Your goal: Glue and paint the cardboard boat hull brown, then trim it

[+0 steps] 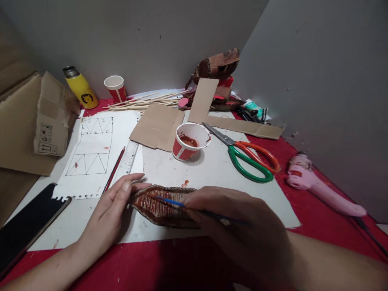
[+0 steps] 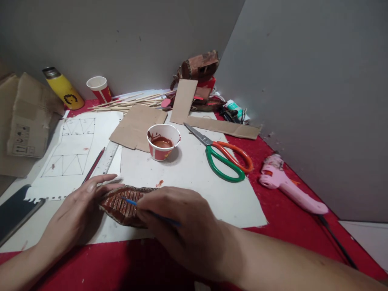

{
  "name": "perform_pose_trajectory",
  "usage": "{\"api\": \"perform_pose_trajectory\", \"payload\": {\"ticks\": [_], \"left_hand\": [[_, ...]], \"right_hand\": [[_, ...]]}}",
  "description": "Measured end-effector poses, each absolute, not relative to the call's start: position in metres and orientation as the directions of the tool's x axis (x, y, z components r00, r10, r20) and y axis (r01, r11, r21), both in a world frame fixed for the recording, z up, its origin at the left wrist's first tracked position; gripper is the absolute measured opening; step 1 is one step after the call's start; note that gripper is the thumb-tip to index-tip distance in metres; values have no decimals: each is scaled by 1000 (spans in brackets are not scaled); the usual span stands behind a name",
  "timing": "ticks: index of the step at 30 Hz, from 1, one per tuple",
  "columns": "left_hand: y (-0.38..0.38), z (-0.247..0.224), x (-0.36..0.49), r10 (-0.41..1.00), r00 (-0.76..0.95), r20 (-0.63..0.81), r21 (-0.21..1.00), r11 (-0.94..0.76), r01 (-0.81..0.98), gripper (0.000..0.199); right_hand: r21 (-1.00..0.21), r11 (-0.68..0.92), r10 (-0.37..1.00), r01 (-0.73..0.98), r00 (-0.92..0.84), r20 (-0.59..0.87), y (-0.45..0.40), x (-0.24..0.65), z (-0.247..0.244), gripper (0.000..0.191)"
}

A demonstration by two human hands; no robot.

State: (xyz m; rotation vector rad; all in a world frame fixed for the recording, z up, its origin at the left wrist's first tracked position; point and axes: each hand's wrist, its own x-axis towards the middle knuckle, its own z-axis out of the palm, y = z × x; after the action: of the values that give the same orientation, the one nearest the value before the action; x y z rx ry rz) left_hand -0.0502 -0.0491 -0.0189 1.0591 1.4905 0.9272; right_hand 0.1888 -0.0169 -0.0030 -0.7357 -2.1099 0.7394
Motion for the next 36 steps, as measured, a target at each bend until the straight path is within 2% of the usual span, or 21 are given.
{"api": "perform_pose_trajectory", "payload": {"ticks": [4, 10, 16, 23, 27, 36], "left_hand": [[-50, -19, -50, 946, -55, -319, 939, 323, 115, 51], [-52, -18, -51, 959, -52, -277, 938, 282, 202, 48], [-52, -20, -50, 966, -45, -254, 940, 258, 223, 46], [-47, -23, -51, 958, -21, -285, 934, 283, 218, 48], [-47, -19, -46, 949, -22, -315, 927, 312, 208, 50], [-52, -10, -37, 938, -106, -330, 924, 344, 167, 47]], "right_hand": [[-694, 688, 664, 211, -568, 486, -10, 183, -4, 12], [-664, 647, 741, 374, -514, 433, -16, 210, -1, 23], [-577, 643, 762, 504, -493, 419, -30, 227, 3, 20], [-615, 715, 678, 333, -546, 493, -29, 218, -4, 25], [-624, 696, 697, 356, -546, 466, -25, 218, -9, 26], [-641, 734, 618, 224, -612, 494, -17, 222, -18, 18]]}}
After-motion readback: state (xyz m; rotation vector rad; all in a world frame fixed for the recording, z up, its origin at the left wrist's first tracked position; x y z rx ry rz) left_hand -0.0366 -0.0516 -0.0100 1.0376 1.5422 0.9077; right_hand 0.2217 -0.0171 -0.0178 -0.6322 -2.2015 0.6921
